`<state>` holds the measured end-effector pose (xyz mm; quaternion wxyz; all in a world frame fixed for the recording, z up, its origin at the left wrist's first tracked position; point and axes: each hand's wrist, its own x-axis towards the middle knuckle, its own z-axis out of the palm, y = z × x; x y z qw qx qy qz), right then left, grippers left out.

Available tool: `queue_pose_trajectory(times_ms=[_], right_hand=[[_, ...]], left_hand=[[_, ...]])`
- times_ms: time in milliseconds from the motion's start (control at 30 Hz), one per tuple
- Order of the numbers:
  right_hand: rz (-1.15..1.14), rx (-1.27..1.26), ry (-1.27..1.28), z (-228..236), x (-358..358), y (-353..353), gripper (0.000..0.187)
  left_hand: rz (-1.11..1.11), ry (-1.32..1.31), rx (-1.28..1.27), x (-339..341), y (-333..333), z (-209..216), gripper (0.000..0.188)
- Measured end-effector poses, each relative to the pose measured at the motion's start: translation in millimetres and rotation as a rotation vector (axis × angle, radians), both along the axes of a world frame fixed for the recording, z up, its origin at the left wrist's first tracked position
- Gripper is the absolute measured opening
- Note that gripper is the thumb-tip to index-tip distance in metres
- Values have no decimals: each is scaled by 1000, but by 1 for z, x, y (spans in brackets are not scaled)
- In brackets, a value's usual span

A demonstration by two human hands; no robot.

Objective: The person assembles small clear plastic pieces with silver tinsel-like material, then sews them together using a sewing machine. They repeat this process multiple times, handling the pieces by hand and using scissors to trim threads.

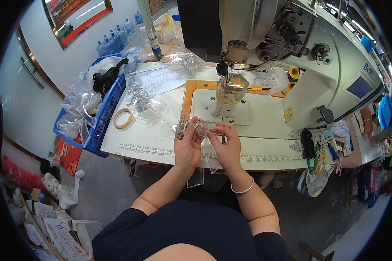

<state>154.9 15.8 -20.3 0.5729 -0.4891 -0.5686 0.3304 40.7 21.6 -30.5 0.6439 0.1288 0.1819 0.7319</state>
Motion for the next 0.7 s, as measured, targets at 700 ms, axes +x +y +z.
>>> queue_pose_trajectory(times_ms=[700], right_hand=[[175, -296, 308, -1, 5, 6, 16]], left_hand=[[-32, -60, -42, -5, 0, 3, 38]])
